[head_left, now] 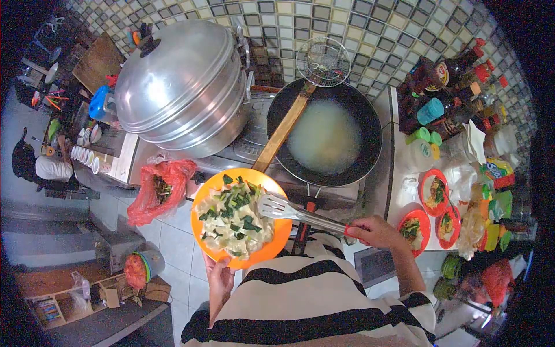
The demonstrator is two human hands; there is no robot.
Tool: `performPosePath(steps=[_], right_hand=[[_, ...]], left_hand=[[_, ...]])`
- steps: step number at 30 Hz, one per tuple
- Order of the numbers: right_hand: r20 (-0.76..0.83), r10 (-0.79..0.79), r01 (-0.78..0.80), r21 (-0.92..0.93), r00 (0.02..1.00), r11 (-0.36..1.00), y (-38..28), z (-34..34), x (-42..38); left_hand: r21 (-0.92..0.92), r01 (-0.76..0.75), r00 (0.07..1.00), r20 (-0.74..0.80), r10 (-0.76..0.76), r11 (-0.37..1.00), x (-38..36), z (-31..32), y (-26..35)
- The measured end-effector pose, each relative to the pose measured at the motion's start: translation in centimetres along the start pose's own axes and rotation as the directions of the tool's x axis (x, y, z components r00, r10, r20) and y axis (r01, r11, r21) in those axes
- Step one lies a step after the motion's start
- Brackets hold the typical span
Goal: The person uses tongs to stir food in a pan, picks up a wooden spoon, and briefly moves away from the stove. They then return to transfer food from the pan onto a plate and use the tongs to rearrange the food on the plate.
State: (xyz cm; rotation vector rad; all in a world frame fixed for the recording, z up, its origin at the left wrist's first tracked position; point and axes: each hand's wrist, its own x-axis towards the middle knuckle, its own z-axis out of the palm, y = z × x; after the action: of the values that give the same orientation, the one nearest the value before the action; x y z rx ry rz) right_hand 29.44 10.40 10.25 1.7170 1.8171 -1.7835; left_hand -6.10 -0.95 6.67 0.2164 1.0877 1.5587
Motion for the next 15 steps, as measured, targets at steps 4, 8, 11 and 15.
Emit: performPosePath(steps=[4,8,11,15], right_hand=[[-0.133,-0.126,0.113,-0.098,0.983,0.989,-1.3,0.4,-0.6],[-0.166,-0.245,0.224,-0.137,0.955,0.965,-0.2,0.9,-0.1],[-0.136,-0.266,0.260,-0.058,0.954,0.964,-0.3,0.9,-0.2],[-0.032,-0.117,0.118,0.035,0.993,0.992,-0.1,0.8,-0.1]], left_hand=[[0.000,-0.011,1.000,-0.022,0.011,1.000,-0.1,0.4,0.1],[-0.001,0.024,1.000,0.021,-0.024,1.000,0.0,-0.9,-0.3],[0.009,0.005,0.999,-0.049,-0.005,1.000,-0.2,0.1,-0.3],[-0.003,0.013,1.000,-0.016,-0.013,1.000,0.0,-0.3,-0.4]])
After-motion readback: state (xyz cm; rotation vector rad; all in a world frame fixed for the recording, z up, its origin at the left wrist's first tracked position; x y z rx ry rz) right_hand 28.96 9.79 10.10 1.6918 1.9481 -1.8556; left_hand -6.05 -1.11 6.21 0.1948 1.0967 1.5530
